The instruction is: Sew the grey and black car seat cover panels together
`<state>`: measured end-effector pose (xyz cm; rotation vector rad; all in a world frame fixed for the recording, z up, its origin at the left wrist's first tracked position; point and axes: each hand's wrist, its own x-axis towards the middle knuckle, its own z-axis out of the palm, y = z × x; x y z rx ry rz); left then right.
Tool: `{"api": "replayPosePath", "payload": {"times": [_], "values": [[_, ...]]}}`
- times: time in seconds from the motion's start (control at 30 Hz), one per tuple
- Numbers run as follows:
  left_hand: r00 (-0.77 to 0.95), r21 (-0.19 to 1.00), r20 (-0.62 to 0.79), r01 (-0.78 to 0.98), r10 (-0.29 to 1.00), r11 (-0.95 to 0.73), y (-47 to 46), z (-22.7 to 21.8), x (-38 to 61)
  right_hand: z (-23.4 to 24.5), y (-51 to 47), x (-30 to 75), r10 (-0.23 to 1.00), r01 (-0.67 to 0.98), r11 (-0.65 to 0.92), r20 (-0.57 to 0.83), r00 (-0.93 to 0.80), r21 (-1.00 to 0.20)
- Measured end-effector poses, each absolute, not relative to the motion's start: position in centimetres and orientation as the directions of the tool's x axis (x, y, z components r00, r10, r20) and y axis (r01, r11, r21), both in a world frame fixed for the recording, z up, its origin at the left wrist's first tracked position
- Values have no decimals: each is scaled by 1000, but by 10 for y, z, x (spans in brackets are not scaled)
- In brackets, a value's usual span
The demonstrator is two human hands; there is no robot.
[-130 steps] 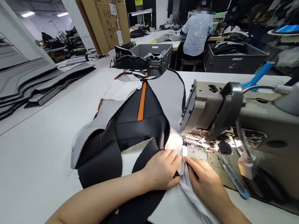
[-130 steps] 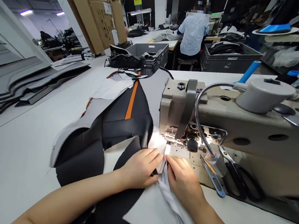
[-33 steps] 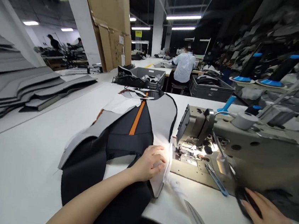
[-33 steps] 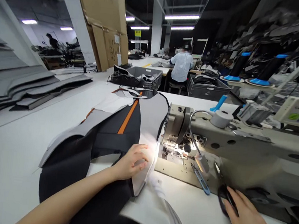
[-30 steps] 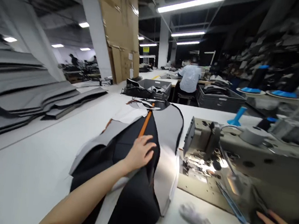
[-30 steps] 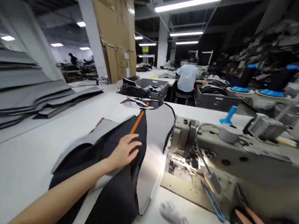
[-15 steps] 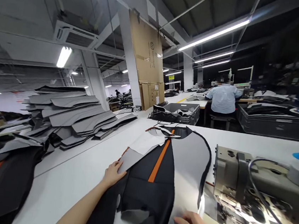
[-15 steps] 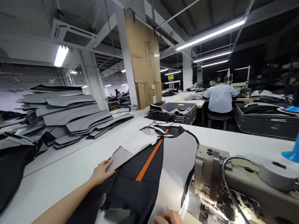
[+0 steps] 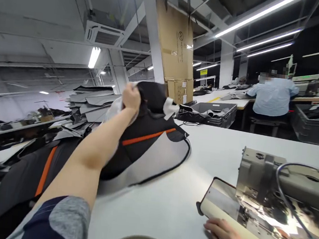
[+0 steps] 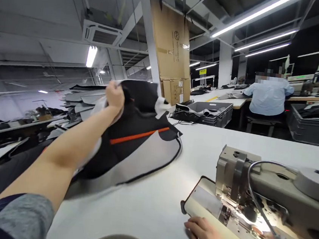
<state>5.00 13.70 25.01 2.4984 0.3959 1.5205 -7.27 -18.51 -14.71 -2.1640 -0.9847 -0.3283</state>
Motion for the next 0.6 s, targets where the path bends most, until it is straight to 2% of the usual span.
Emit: {"api": "replayPosePath", "payload": {"times": [0.03,0.07,0.1,0.17,0.23,0.33,0.4,0.47,0.53,0.6], "values": [[492,214,843,65,218,-975,125,235,51,-148,-186,-74,541,725,-448,486,686,-524],[607,83,794,-35,45,-996,114,212,49,-149,-187,-74,536,720,-448,485,691,-530],[695,22,717,-100,-54,-995,106,184,43,-149,-187,-75,539,719,-448,481,691,-531],[847,-18,505,-184,-168,-983,98,119,25,-151,-188,-76,559,715,-457,455,693,-529],[926,7,335,-188,-175,-982,101,57,4,-154,-190,-76,570,702,-476,423,705,-530],[988,76,132,-93,-83,-993,123,-4,-24,-160,-196,-74,525,664,-515,413,744,-542],[999,125,41,-28,-23,-992,141,-21,-40,-165,-194,-72,457,632,-543,437,775,-553],[999,182,-44,-4,-12,-983,157,-28,-64,-170,-183,-71,333,573,-590,475,814,-569],[987,253,-155,-10,-50,-968,170,-36,-100,-174,-162,-72,206,495,-648,493,845,-578],[951,325,-289,-9,-108,-946,177,-48,-145,-177,-134,-73,191,479,-696,504,842,-535]]}}
